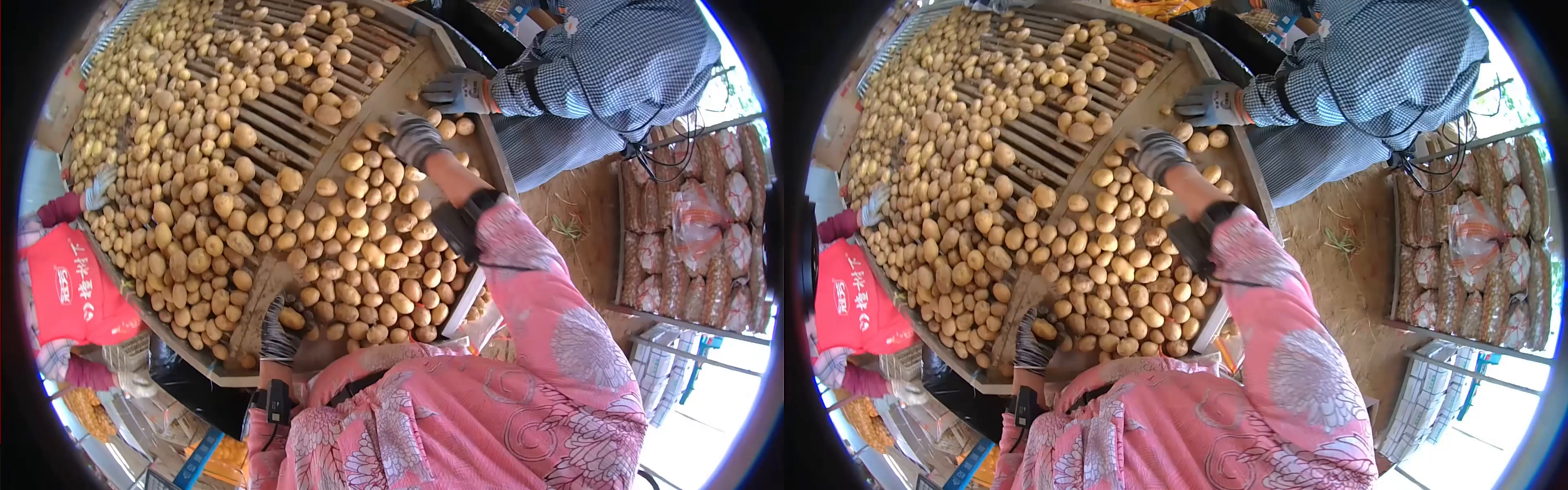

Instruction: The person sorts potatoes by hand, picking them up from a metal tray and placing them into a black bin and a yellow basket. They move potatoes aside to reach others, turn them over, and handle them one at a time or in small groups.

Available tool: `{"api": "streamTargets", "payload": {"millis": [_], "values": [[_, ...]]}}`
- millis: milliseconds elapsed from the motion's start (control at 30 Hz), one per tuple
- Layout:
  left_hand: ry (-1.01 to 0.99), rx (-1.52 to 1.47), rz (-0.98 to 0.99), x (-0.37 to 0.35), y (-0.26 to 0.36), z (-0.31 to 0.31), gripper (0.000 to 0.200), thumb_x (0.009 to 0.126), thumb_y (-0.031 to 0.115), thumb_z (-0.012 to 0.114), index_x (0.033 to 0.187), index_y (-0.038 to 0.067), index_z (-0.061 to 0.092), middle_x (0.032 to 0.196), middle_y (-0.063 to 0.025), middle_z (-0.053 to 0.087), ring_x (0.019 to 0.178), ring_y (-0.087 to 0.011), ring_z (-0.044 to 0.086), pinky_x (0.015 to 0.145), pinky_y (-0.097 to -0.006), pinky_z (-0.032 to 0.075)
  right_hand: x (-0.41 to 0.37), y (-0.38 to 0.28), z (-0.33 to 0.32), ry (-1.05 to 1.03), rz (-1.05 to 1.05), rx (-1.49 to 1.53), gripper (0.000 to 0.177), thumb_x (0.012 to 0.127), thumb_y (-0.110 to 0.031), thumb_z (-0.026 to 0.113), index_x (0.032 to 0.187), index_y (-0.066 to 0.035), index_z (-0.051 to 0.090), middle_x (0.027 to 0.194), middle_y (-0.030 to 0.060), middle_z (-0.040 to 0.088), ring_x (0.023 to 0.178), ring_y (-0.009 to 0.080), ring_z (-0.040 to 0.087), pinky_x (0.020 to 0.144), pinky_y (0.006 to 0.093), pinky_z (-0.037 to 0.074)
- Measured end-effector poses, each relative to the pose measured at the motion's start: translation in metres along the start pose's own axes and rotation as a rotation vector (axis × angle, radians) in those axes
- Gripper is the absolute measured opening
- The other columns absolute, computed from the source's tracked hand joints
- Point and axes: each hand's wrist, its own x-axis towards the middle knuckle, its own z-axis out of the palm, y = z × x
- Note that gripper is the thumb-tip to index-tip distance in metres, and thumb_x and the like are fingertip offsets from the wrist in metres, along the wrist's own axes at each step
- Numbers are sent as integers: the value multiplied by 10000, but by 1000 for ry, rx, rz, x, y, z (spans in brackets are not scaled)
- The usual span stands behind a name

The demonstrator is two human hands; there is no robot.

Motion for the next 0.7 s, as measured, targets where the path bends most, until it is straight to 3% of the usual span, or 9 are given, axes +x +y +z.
{"api": "streamTargets", "payload": {"millis": [100, 167, 300, 367, 433, 500, 600, 633, 700], "values": [[56, -1, 14, 6, 4, 5, 209, 866, 317, 561, 852, 109, 557, 690, -53, 583, 628, -256, 580, 544, -380, 505, 29, -13, 16, -242, 109, -135, 339, 800, -256, 606, 1061, -40, 607, 1040, 211, 631, 994, 357, 606, 822, 422, 497], [43, 33, 14, 5, 5, 8, 199, 866, 308, 556, 846, 110, 555, 686, -51, 585, 616, -269, 584, 536, -380, 507, 18, -26, 18, -221, 126, -110, 364, 786, -255, 624, 1067, -25, 599, 1039, 205, 635, 990, 354, 607, 827, 430, 493], [-3, -82, -57, 10, 3, -7, 211, 859, 321, 585, 900, 117, 544, 692, -58, 589, 638, -270, 594, 564, -417, 526, -13, -22, 3, -518, 168, 33, 469, 763, -340, 662, 1095, -21, 569, 1016, 188, 642, 980, 342, 611, 818, 422, 489], [-12, -91, -83, 13, 3, -12, 210, 867, 327, 565, 895, 120, 544, 696, -54, 587, 638, -262, 586, 558, -410, 514, -31, 28, 21, -72, 106, 440, 473, 759, -338, 675, 1109, -38, 564, 979, 188, 643, 969, 351, 608, 817, 413, 485], [-73, -102, -112, 12, 4, -13, 216, 881, 339, 536, 892, 124, 544, 697, -49, 584, 633, -254, 578, 537, -395, 496, -28, 68, 7, 82, 354, 454, 476, 752, -293, 693, 1139, -50, 557, 1005, 184, 636, 993, 341, 603, 837, 396, 476], [-51, -111, -92, 10, 4, -4, 221, 891, 344, 516, 891, 125, 543, 695, -46, 581, 626, -252, 574, 521, -379, 481, -26, 73, -38, 32, 637, 426, 500, 788, -320, 656, 1197, -61, 533, 1074, 195, 617, 1018, 333, 597, 865, 385, 463], [-54, -73, -90, 9, 8, -2, 223, 869, 328, 533, 936, 116, 551, 758, -38, 591, 688, -245, 575, 590, -370, 474, -14, 85, -37, 0, 243, -149, 507, 823, -185, 611, 1296, -84, 460, 1159, 214, 589, 1076, 327, 574, 891, 388, 461], [-48, -81, -89, 10, 4, -5, 223, 869, 328, 533, 936, 116, 551, 758, -38, 591, 688, -245, 575, 590, -370, 474, -6, 93, -21, -7, 237, -148, 507, 823, -185, 611, 1296, -84, 460, 1159, 214, 589, 1076, 327, 574, 891, 388, 461], [-67, 1184, 791, -4, -2, 11, 299, 801, 250, 654, 1021, 69, 563, 900, -65, 627, 829, -258, 614, 742, -383, 508, 6, 107, 32, 233, 518, -307, 511, 830, -153, 572, 1321, -111, 439, 1177, 231, 578, 1140, 348, 533, 964, 412, 417]]}}
